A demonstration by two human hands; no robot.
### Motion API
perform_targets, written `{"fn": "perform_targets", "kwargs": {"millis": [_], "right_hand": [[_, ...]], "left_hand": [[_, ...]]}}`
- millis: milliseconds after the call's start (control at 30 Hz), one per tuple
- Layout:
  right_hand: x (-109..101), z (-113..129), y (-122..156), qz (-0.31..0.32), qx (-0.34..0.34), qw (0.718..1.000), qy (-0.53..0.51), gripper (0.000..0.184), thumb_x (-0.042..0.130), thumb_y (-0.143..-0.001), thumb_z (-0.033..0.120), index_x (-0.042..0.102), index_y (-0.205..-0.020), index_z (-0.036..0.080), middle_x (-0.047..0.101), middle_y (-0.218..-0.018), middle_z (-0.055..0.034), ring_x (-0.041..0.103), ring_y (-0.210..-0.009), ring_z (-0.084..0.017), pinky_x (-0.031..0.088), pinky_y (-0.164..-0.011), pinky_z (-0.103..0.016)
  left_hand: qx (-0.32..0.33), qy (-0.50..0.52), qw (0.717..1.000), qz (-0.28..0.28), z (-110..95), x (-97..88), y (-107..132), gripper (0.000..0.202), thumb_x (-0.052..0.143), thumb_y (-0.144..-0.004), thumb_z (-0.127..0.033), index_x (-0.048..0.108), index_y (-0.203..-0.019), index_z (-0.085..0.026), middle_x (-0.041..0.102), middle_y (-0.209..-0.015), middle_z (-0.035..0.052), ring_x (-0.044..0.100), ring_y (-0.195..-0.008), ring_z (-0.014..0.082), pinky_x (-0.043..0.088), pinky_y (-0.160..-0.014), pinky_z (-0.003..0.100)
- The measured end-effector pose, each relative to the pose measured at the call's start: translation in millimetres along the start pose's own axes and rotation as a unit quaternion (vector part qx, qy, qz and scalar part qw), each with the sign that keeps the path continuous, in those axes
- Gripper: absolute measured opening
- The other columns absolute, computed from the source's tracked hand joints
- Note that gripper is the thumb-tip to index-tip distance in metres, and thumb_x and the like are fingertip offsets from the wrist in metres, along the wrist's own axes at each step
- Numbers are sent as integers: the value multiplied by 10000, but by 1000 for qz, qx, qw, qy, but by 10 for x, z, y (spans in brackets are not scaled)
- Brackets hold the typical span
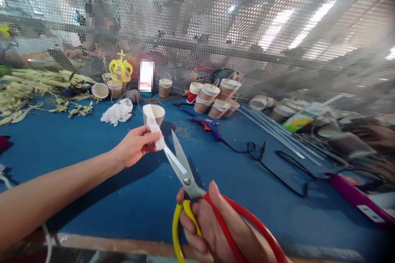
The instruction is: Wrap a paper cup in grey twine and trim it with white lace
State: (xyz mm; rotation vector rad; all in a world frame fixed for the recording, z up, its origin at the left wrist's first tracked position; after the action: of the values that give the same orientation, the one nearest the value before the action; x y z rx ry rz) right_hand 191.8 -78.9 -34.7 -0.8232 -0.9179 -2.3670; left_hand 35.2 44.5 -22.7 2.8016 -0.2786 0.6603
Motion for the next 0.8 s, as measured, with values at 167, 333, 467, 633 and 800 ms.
{"fn": "perform_targets", "kwargs": {"millis": [167,333,467,633,800], "right_hand": [[16,-9,-24,-8,-2,1000,-4,557,418,-724,691,470,-923,173,476,-603,29,398,-413,-43,220,-394,-189],[42,-12,-19,-12,2,1000,-1,552,451,-708,687,458,-923,179,482,-603,32,391,-410,-38,213,-386,-182],[64,-15,-2,-2,2,1000,-5,546,424,-728,685,463,-932,179,475,-609,33,377,-406,-30,197,-375,-171],[72,-29,-9,26,8,999,-26,547,433,-730,677,470,-945,176,489,-623,23,397,-417,-36,211,-370,-168],[71,-47,-22,33,1,999,-34,535,466,-721,664,477,-933,173,494,-623,21,396,-422,-35,203,-375,-167]], "left_hand": [[-2,1,1000,7,37,32,16,150,702,-627,-77,610,-745,-91,616,-648,14,544,-551,71,449,-527,190],[6,6,1000,6,33,54,37,166,699,-616,-55,612,-753,-92,616,-668,12,532,-567,67,427,-513,182],[13,11,1000,9,39,57,48,167,707,-615,-63,610,-748,-95,632,-674,20,536,-569,67,427,-533,185],[2,22,1000,13,63,44,51,197,723,-603,-69,594,-749,-96,662,-665,39,557,-543,71,431,-543,185],[-2,26,1000,18,75,41,61,242,751,-580,-92,592,-762,-90,678,-677,53,571,-548,75,428,-535,180]]}}
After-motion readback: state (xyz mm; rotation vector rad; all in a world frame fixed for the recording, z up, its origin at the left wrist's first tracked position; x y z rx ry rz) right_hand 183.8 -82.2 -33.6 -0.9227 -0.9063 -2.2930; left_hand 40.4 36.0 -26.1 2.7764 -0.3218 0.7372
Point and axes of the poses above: each hand's wrist, its own y-axis away from the middle knuckle, its own x-axis out of the palm, z = x × y, the point moved 4 cm from there along -y, towards the middle knuckle
